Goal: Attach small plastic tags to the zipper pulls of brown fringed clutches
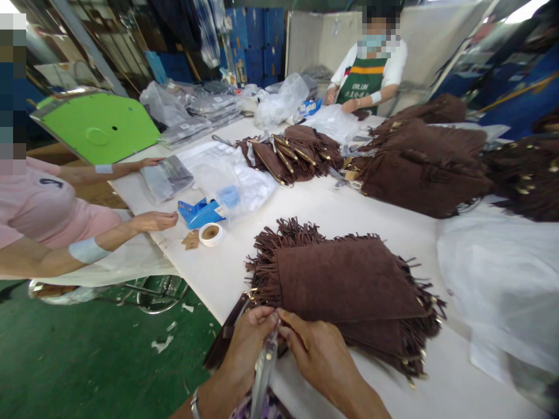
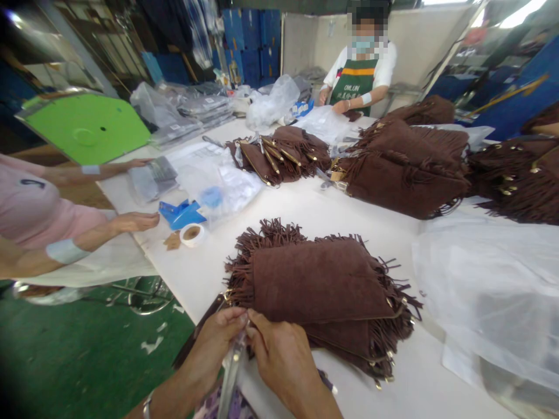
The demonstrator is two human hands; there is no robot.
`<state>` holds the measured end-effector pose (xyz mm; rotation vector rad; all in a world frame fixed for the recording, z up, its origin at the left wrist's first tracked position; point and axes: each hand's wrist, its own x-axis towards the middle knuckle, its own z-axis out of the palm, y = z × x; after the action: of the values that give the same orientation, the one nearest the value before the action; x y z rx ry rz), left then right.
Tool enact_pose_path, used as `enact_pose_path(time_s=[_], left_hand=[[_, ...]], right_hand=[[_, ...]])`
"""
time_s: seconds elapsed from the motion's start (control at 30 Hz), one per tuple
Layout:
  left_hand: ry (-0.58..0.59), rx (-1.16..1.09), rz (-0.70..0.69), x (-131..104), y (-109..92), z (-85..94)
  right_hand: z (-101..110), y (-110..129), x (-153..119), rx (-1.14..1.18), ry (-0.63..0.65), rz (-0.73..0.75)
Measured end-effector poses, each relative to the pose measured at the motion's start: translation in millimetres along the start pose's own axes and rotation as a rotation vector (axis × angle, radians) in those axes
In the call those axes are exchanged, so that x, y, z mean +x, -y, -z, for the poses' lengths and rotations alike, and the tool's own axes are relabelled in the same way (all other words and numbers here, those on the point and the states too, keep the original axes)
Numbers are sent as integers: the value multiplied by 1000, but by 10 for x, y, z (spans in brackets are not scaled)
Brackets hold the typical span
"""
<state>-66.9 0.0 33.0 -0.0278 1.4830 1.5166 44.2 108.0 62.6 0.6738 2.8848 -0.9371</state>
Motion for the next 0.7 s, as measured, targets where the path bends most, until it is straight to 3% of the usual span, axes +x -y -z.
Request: enact_pose_path(time_s=[0.23, 0.47, 0.57, 0.7], left_hand=[[28, -42, -12, -51, -25, -10], [222, -291, 153, -275, 82, 171], [193, -312, 152, -284, 156, 199], [126, -262, 113, -238, 172, 164]], right_hand=[[-51, 101, 93, 11, -64, -171], [-148, 118, 114, -106, -141, -156], [-170, 126, 90, -103, -162, -155], [-229, 198, -119, 138, -283, -152]])
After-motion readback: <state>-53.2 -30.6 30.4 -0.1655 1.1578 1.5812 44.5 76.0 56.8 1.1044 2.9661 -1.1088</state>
